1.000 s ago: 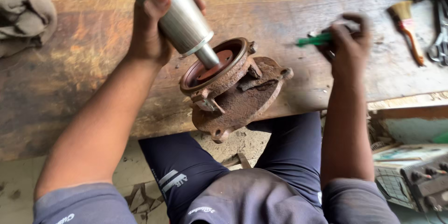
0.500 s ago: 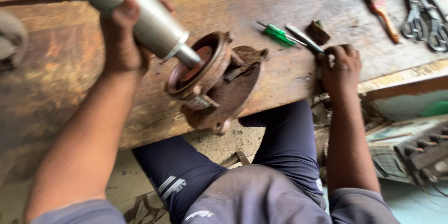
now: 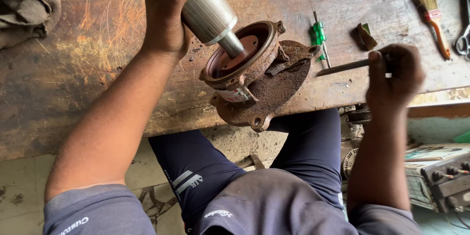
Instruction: The person holds a cylindrical metal shaft assembly seated in a rusty pump housing on a workbench and pries around the housing with a flat chisel. They then use a green-handled screwdriver on the housing, retrieve tools from a rack under the bench, tap the assembly with a hammer-like tool, and reposition the pump parts by hand.
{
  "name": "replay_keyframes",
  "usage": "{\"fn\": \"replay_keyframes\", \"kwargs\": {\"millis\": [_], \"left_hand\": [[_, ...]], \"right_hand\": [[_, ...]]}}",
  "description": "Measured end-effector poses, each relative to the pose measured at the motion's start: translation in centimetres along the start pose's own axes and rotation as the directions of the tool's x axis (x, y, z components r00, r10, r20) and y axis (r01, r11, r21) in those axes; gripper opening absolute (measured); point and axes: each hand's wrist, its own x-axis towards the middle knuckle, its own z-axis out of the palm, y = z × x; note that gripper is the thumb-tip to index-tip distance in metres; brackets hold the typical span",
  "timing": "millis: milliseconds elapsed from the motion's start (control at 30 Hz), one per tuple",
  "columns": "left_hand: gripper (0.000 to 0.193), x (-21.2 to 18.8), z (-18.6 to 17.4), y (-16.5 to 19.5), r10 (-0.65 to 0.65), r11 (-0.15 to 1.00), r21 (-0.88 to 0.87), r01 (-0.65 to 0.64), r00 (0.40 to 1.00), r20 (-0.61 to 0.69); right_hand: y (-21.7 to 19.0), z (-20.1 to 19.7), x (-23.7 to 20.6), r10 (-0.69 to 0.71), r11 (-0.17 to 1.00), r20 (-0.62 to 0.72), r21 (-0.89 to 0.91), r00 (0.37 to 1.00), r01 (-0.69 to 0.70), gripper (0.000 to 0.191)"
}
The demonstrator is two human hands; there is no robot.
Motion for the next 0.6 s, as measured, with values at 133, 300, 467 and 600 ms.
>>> {"fn": "replay_keyframes", "kwargs": {"millis": [133, 300, 467, 600], "left_hand": [[0.072, -0.1, -0.1, -0.1, -0.006, 1.000, -0.005, 0.006, 1.000, -0.007], [0.066, 0.1, -0.4, -0.4, 0.016, 1.000, -0.022, -0.017, 1.000, -0.009], [0.062, 0.2, -0.6, -0.5, 0.100, 0.995, -0.008, -0.100, 0.994, 0.044], [0.062, 0.1, -0.6, -0.4, 0.062, 0.998, -0.016, -0.061, 0.998, 0.030]], "right_hand": [[-0.9, 2.4, -0.2, 0.130, 0.960, 0.077, 0.238, 0.989, -0.145, 0.010], [-5.3, 2.3, 1.0, 0.267, 0.893, 0.175, 0.326, 0.948, -0.312, 0.008], [-12.5, 0.6, 2.4, 0.087, 0.833, -0.219, 0.551, 0.972, 0.050, 0.031], [-17.2, 1.9, 3.6, -0.059, 0.927, -0.099, 0.364, 0.993, 0.091, 0.036]]}}
